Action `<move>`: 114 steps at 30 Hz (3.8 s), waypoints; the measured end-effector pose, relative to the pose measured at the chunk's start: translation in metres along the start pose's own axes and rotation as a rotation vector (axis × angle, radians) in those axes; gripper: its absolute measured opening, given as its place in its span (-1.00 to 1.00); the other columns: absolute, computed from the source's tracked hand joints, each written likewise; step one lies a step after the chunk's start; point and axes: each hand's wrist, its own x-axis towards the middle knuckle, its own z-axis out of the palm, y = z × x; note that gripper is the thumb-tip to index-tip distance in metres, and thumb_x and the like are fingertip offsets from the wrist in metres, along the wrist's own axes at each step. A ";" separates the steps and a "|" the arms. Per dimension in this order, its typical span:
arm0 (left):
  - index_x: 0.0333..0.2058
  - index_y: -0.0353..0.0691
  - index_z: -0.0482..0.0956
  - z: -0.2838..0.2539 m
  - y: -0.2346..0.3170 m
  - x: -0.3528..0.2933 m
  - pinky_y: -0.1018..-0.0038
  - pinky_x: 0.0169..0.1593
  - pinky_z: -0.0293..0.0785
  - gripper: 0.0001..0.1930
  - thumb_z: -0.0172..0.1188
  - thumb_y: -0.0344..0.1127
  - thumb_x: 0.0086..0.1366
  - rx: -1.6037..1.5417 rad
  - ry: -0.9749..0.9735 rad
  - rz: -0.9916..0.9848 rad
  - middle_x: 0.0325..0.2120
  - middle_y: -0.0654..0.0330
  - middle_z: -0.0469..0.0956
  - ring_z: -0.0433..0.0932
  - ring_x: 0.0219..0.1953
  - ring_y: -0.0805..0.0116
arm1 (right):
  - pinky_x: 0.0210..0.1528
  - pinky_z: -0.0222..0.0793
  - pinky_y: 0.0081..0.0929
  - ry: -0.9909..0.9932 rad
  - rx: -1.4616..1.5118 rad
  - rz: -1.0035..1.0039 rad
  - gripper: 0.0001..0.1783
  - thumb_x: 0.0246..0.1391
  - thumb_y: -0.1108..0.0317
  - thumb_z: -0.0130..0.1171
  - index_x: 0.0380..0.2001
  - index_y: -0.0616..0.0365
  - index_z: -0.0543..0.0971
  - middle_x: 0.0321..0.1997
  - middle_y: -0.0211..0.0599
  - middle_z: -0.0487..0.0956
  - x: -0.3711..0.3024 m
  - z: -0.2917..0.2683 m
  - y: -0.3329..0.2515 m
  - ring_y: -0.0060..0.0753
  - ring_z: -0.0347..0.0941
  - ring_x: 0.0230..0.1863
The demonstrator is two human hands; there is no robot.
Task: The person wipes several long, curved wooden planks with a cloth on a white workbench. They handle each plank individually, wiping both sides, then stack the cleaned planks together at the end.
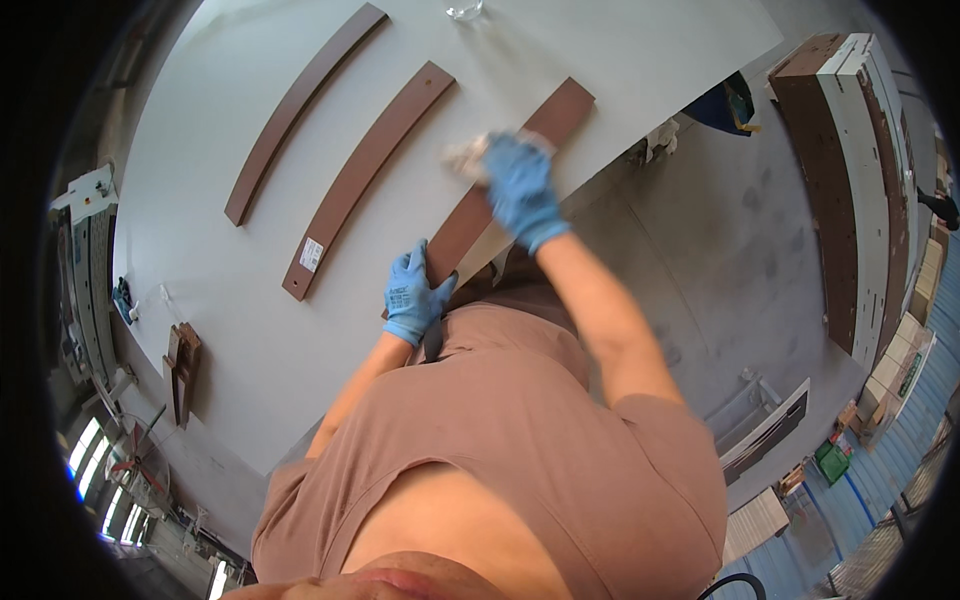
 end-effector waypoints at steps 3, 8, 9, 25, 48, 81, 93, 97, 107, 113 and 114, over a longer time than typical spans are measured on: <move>0.37 -0.24 0.35 -0.010 0.006 -0.001 0.07 0.00 0.56 -0.10 0.53 -0.05 0.12 0.003 0.041 0.027 -0.09 -0.10 0.57 0.57 -0.06 -0.13 | 0.15 0.49 -0.04 0.106 -0.125 0.054 -0.55 0.00 0.57 0.13 0.02 0.10 0.63 0.04 -0.04 0.64 0.039 -0.007 0.122 0.12 0.56 0.09; 0.39 -0.27 0.33 -0.051 0.027 0.001 0.11 0.02 0.56 -0.09 0.51 -0.03 0.13 0.033 -0.022 -0.009 -0.09 -0.11 0.57 0.58 -0.05 -0.10 | 0.29 0.47 -0.16 0.196 -0.147 0.366 -0.60 0.33 0.33 0.08 0.17 0.11 0.61 0.19 -0.03 0.65 0.075 -0.025 0.220 0.02 0.58 0.21; 0.39 -0.28 0.33 -0.060 0.031 0.006 0.11 0.03 0.56 -0.08 0.51 -0.02 0.14 0.007 -0.078 -0.054 -0.09 -0.11 0.57 0.58 -0.05 -0.09 | 0.29 0.47 -0.20 0.217 0.040 0.550 -0.57 0.36 0.31 0.07 0.23 0.11 0.59 0.22 -0.03 0.64 0.075 -0.035 0.220 -0.03 0.59 0.21; 0.43 -0.04 0.34 -0.063 0.044 0.014 0.09 -0.06 0.59 -0.12 0.50 -0.09 0.16 0.038 -0.136 0.013 -0.15 -0.10 0.54 0.57 -0.09 -0.10 | 0.34 0.35 0.08 0.095 -0.166 0.278 -0.67 0.21 0.45 0.10 0.04 0.17 0.58 0.28 0.12 0.52 0.031 -0.034 0.084 0.25 0.43 0.29; 0.42 -0.21 0.35 -0.061 0.034 0.003 0.19 -0.06 0.57 -0.20 0.43 -0.13 0.26 -0.180 -0.111 0.028 -0.19 -0.03 0.59 0.61 -0.16 0.05 | 0.35 0.44 -0.10 0.255 0.001 0.640 -0.58 0.37 0.28 0.09 0.22 0.14 0.56 0.28 0.05 0.59 0.068 -0.046 0.162 0.11 0.51 0.30; 0.37 -0.27 0.37 -0.094 0.001 0.014 0.16 -0.08 0.77 -0.37 0.09 0.06 0.52 -1.810 -0.967 -0.785 -0.05 -0.15 0.70 0.77 -0.23 0.03 | 0.15 0.50 0.03 0.132 -0.102 0.204 -0.72 0.22 0.42 0.06 -0.06 0.10 0.66 0.01 -0.02 0.67 0.092 0.006 0.137 0.19 0.57 0.06; 0.17 -0.44 0.55 -0.144 0.048 0.026 0.20 0.12 0.66 -0.47 0.35 -0.23 0.33 -1.213 -0.654 -0.332 0.02 -0.07 0.68 0.74 -0.03 0.10 | -0.53 0.36 -0.43 0.265 1.458 1.066 -0.56 0.53 -0.08 -0.04 0.17 -0.03 0.55 -0.24 -0.41 0.67 0.063 -0.039 0.077 -0.47 0.49 -0.52; 0.27 -0.45 0.46 -0.126 0.058 0.057 0.19 0.17 0.63 -0.37 0.35 -0.16 0.36 -1.339 -0.687 -0.185 0.07 -0.09 0.66 0.73 0.01 0.09 | -0.53 0.24 -0.55 0.036 2.165 0.597 -0.62 0.50 -0.01 0.06 0.18 -0.07 0.54 -0.26 -0.53 0.64 0.069 -0.058 -0.002 -0.66 0.37 -0.56; 0.56 -0.10 0.09 -0.153 0.059 0.075 -0.08 0.48 0.20 -0.05 0.14 0.33 0.41 -1.497 -0.251 -0.198 0.53 -0.05 0.14 0.22 0.50 -0.07 | 0.04 0.61 -0.39 0.322 0.717 0.067 -0.32 0.00 0.37 0.60 0.18 0.30 0.53 0.04 -0.20 0.69 0.114 -0.120 -0.083 -0.41 0.63 -0.01; 0.52 -0.42 -0.04 -0.201 0.044 0.052 -0.45 0.22 0.44 0.60 0.27 0.80 -0.19 -2.073 -0.788 -0.292 0.43 -0.48 0.13 0.25 0.42 -0.51 | 0.24 0.51 0.05 0.026 0.243 -0.474 -0.42 -0.09 0.50 0.36 0.09 0.11 0.51 0.23 -0.02 0.59 0.090 -0.087 -0.105 0.12 0.58 0.20; 0.48 -0.49 0.07 -0.204 0.041 0.048 -0.25 0.02 0.67 0.57 0.29 0.79 -0.18 -1.900 -0.809 -0.325 0.32 -0.52 0.30 0.44 0.28 -0.51 | 0.24 0.50 0.05 0.055 0.292 -0.466 -0.44 -0.07 0.50 0.35 0.08 0.11 0.52 0.22 -0.03 0.59 0.086 -0.080 -0.107 0.11 0.58 0.19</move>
